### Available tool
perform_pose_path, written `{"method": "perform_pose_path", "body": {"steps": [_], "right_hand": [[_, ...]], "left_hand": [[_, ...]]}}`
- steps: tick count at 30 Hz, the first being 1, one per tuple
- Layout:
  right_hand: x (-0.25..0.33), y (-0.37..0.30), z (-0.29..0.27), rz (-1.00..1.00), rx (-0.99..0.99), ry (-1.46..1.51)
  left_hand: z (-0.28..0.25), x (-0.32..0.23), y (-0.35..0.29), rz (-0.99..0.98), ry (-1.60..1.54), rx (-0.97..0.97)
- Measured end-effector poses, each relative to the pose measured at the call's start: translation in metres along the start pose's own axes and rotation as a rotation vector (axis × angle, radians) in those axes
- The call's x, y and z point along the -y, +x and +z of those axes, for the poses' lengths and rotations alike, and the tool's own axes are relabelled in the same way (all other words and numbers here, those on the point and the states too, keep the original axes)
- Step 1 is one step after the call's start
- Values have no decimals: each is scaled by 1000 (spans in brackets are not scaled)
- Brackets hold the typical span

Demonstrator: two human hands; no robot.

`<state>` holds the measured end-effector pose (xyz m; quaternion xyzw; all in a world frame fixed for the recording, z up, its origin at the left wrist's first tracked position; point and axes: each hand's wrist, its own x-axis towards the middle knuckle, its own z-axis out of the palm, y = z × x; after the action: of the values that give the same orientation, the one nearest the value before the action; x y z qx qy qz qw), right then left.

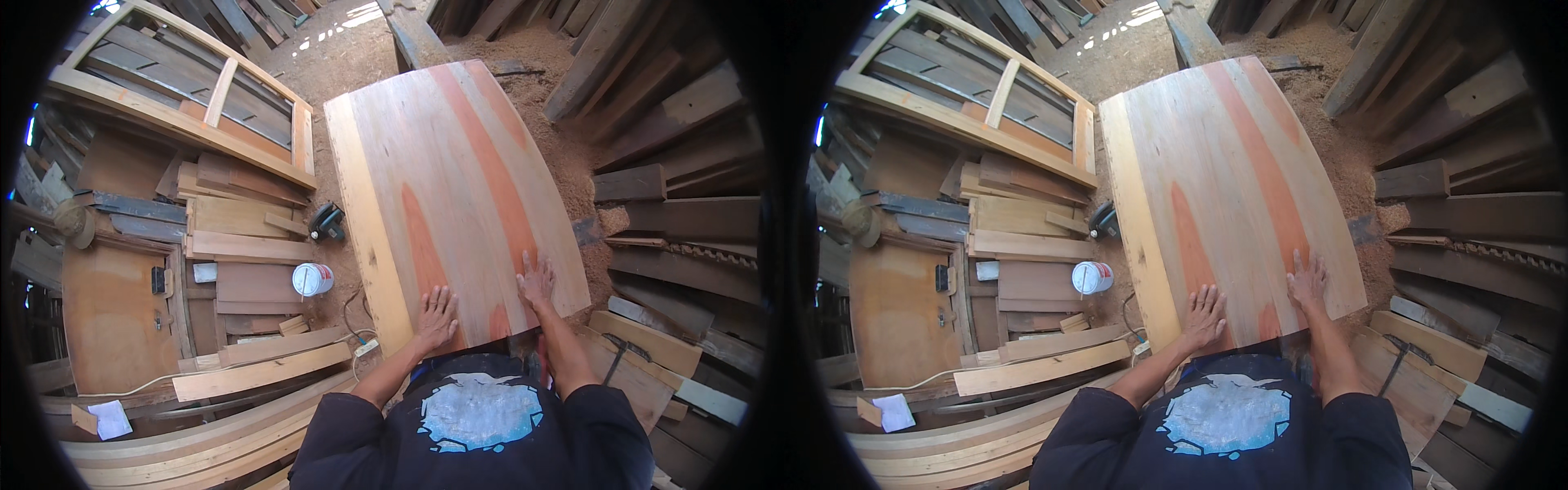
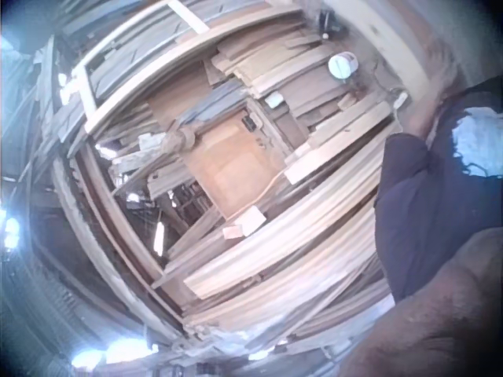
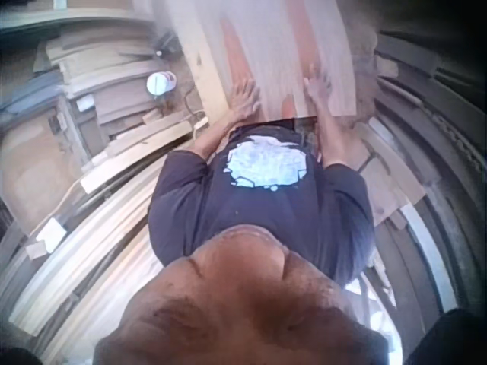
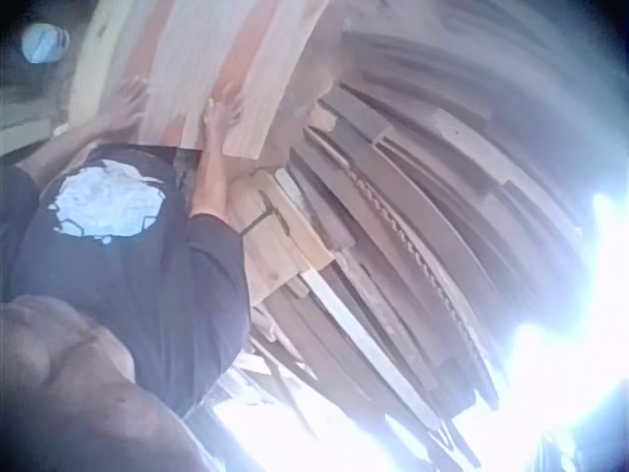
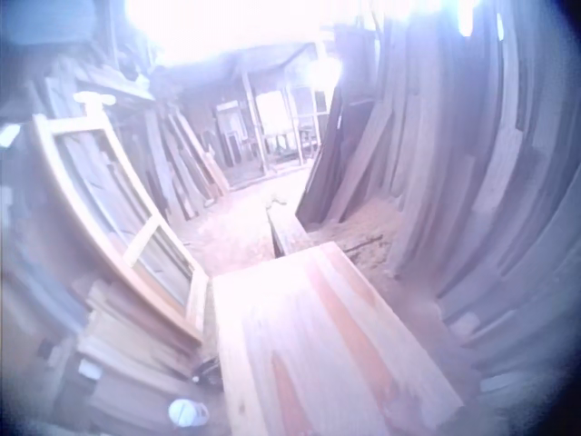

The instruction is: The person sands a large wooden board using a power sander, then turns the board over to inspect and wipe the other side.

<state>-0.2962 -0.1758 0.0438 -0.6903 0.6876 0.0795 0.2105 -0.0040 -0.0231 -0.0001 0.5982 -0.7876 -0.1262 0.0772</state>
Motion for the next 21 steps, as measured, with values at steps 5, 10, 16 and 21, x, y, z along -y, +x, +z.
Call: {"method": "perform_pose_path", "body": {"steps": [5,10,16,21], "right_hand": [[-19,-56,2,-29,26,33],[-21,-74,-14,-1,138,83],[-33,-85,-11,-58,190,157],[-38,-79,-8,-98,197,167]], "left_hand": [[-32,0,-58,-388,39,235],[-30,13,-99,-1030,-150,79],[1,61,-122,-1262,-930,-132],[12,69,-134,-1166,-1137,-361]]}}
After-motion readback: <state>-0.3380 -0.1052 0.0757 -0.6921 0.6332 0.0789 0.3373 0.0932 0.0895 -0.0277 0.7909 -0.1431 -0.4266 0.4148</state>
